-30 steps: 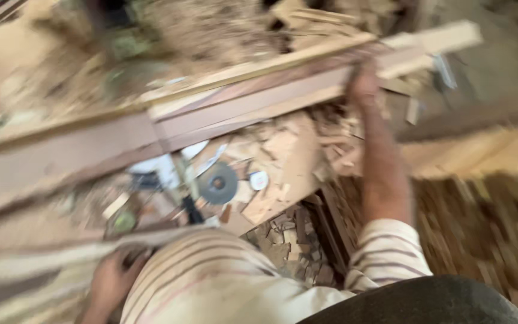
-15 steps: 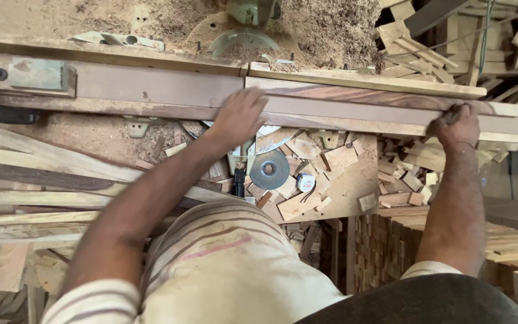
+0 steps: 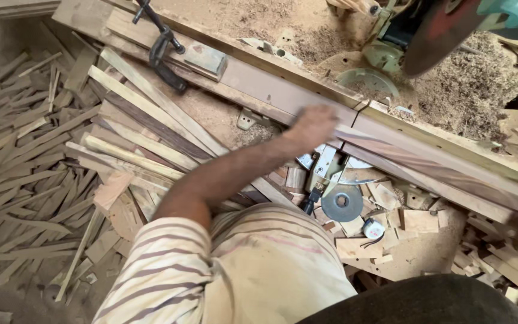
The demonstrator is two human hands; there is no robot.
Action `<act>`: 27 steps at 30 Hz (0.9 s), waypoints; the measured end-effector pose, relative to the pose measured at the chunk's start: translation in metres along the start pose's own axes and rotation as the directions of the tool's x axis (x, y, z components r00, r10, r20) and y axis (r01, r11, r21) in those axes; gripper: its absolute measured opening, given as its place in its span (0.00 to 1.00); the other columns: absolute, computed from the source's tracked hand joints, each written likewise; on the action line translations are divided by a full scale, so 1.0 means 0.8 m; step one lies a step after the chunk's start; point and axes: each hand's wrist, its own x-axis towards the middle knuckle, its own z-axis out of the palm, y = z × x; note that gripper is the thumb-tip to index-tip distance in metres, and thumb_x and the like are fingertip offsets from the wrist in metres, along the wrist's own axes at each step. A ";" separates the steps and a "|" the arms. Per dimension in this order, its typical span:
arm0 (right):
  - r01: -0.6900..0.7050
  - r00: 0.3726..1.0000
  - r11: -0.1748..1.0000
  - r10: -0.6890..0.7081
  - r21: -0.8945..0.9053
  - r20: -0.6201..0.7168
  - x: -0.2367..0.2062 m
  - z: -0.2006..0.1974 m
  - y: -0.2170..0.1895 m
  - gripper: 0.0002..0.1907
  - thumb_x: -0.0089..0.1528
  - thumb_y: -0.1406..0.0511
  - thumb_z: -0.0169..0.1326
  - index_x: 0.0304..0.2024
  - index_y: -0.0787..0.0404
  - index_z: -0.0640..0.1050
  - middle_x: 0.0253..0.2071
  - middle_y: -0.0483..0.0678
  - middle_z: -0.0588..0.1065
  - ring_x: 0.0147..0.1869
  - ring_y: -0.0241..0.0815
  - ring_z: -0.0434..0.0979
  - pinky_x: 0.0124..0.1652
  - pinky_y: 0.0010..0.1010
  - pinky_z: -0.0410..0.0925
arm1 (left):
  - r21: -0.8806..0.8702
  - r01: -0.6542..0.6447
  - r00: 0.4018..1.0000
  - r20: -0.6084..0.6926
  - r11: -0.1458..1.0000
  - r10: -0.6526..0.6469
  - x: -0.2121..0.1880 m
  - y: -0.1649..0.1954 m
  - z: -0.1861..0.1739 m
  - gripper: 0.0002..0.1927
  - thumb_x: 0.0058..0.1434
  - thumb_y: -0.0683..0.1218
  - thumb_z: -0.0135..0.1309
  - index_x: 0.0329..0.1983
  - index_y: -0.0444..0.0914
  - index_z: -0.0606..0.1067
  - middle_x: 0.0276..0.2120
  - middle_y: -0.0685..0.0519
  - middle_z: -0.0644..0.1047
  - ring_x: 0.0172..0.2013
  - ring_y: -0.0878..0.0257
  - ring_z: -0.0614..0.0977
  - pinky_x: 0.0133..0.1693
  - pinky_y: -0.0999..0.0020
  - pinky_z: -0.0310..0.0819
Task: The person sorts through a pile of thin wooden strips on a cluttered workbench, positions a long board, tightens an F-clamp on it, and measures the board with a long metal ruler. They continue moving and aligning strips and reposition the ruler along the board.
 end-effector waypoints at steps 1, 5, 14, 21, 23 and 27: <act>0.078 0.991 0.995 -0.085 -0.070 -0.105 -0.002 0.007 -0.010 0.26 0.61 0.52 0.67 0.52 0.63 0.79 0.49 0.59 0.77 0.51 0.55 0.77 0.46 0.46 0.73 | -0.117 0.108 0.994 0.035 0.987 -0.104 -0.017 -0.026 -0.005 0.25 0.62 0.58 0.57 0.55 0.38 0.77 0.46 0.46 0.74 0.47 0.54 0.75 0.49 0.55 0.75; 0.343 0.901 0.939 -0.334 -0.016 -0.278 -0.023 0.040 -0.068 0.08 0.72 0.59 0.61 0.49 0.54 0.79 0.53 0.51 0.76 0.56 0.50 0.72 0.60 0.40 0.69 | -0.046 0.344 0.937 -0.045 0.938 -0.346 -0.079 -0.119 -0.009 0.17 0.72 0.43 0.54 0.63 0.40 0.75 0.47 0.48 0.76 0.48 0.57 0.75 0.50 0.59 0.75; 0.295 0.904 0.945 -0.230 0.139 -0.360 -0.036 0.043 -0.148 0.17 0.70 0.56 0.66 0.52 0.60 0.78 0.63 0.66 0.70 0.70 0.60 0.69 0.66 0.51 0.65 | -0.286 0.277 0.814 -0.437 0.917 -0.383 -0.080 -0.123 0.051 0.27 0.55 0.55 0.67 0.55 0.38 0.78 0.54 0.42 0.73 0.56 0.48 0.71 0.59 0.45 0.60; -0.105 0.941 0.934 0.205 0.341 -0.271 -0.014 0.004 -0.102 0.33 0.60 0.52 0.74 0.51 0.73 0.78 0.51 0.67 0.75 0.53 0.60 0.74 0.52 0.48 0.69 | -0.378 0.266 0.717 -0.538 0.887 -0.445 -0.069 -0.147 0.061 0.20 0.58 0.57 0.68 0.48 0.43 0.81 0.49 0.47 0.75 0.55 0.53 0.72 0.64 0.43 0.58; -0.268 0.940 0.842 0.335 0.468 -0.067 -0.005 -0.003 -0.102 0.24 0.63 0.54 0.69 0.44 0.69 0.80 0.44 0.59 0.81 0.48 0.53 0.80 0.51 0.44 0.73 | -0.370 0.280 0.692 -0.562 0.886 -0.453 -0.068 -0.153 0.060 0.20 0.56 0.58 0.68 0.46 0.44 0.81 0.48 0.48 0.76 0.54 0.53 0.72 0.64 0.44 0.58; -0.064 0.916 0.904 0.221 0.422 -0.335 0.002 -0.012 -0.121 0.22 0.59 0.58 0.75 0.42 0.69 0.83 0.41 0.55 0.80 0.38 0.45 0.79 0.40 0.37 0.74 | -0.427 0.289 0.707 -0.509 0.857 -0.491 -0.071 -0.159 0.056 0.20 0.58 0.58 0.68 0.47 0.43 0.81 0.48 0.47 0.76 0.54 0.53 0.72 0.61 0.50 0.63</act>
